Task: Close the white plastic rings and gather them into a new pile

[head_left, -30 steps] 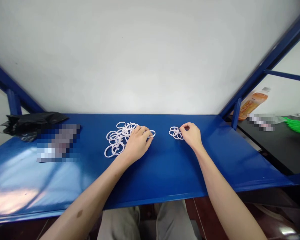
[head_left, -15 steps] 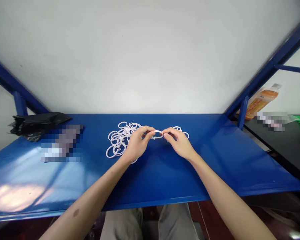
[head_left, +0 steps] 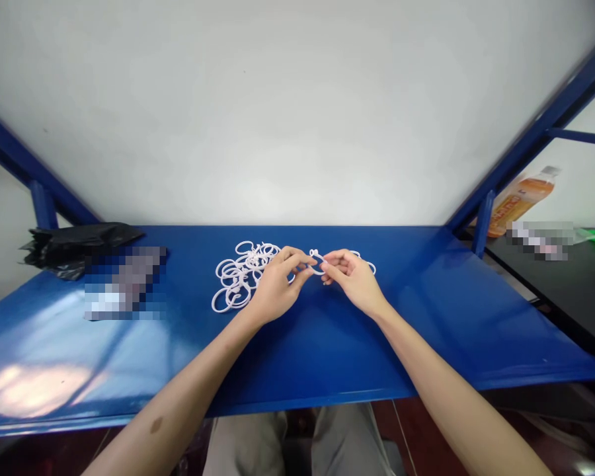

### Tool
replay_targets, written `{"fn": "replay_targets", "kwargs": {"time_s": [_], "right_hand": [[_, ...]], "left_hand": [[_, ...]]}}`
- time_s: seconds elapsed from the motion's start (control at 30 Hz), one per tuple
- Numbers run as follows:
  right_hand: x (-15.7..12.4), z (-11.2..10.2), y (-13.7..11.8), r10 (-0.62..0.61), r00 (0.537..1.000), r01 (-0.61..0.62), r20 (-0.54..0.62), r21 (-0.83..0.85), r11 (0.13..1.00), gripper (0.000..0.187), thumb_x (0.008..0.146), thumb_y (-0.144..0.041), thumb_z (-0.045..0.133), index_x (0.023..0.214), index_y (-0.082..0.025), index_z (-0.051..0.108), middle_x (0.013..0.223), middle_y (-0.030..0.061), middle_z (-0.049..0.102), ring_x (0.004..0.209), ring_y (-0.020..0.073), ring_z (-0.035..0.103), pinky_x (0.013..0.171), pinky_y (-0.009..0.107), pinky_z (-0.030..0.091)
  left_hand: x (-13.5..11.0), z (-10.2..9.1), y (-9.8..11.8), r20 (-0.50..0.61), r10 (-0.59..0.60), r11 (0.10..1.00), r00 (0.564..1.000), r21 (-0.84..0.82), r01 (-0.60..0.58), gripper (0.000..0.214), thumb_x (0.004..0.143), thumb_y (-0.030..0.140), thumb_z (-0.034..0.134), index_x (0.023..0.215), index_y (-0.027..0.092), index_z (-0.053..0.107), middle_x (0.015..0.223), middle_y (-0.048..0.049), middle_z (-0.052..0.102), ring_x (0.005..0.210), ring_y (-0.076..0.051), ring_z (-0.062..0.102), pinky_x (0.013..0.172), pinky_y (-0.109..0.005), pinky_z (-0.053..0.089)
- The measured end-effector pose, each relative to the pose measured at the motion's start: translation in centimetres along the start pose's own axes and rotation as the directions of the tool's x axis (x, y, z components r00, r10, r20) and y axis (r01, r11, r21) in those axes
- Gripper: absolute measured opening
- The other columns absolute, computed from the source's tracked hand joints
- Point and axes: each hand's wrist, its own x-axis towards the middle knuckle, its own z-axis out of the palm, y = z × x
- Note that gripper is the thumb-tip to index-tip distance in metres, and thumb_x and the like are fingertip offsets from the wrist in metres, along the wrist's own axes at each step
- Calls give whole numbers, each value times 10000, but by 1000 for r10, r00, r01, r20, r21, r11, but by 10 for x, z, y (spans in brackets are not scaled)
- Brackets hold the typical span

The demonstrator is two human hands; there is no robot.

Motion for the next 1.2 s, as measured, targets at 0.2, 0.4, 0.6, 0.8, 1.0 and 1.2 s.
{"fn": "replay_targets", "kwargs": {"time_s": [0.2,0.4,0.6,0.8,1.0,1.2], "right_hand": [[-1,7,7,-62,998,60,-26,-44,997,299,833,-449,760,993,-207,690,815,22,715,719,168,690,715,339,589],[-8,15,9,-194,981,194,21,-196,961,181,898,-397,693,902,-217,711,810,21,698,698,166,661,670,321,540],[-12,16,1,-288,955,295,67,-305,906,125,947,-339,628,909,-230,677,861,23,709,746,174,671,697,320,542],[-13,17,-3,-370,928,358,44,-379,853,233,935,-321,656,1152,-248,612,1028,35,696,764,150,662,711,306,551],[-8,8,-4,-365,927,360,83,-466,808,116,947,-329,636,1005,-250,698,905,19,726,775,175,670,745,321,537],[10,-40,-1,-331,898,20,-291,-724,690,180,909,-384,623,874,-216,676,865,44,728,759,204,655,742,342,494]], "left_hand": [[0,12,-8,13,-326,896,945,-316,313,184,922,340,615,1023,190,583,910,-43,700,777,-166,697,727,-314,571],[-5,11,-11,47,-313,894,949,-321,311,111,916,286,580,943,190,629,873,-39,737,807,-182,721,774,-320,554],[-4,7,-6,43,-206,958,978,-197,210,98,924,243,571,945,207,659,901,-28,739,820,-175,700,772,-308,527],[-1,5,3,-14,-122,986,992,-115,119,196,944,236,565,1110,231,670,905,-22,694,803,-156,652,776,-308,522],[1,-4,-4,68,-188,973,980,-122,195,301,934,274,600,1229,215,601,994,-49,734,887,-180,692,807,-329,558],[6,-20,-24,25,-79,917,997,393,62,228,950,206,475,1068,209,671,1087,-83,714,1033,-254,619,947,-447,517]]}}
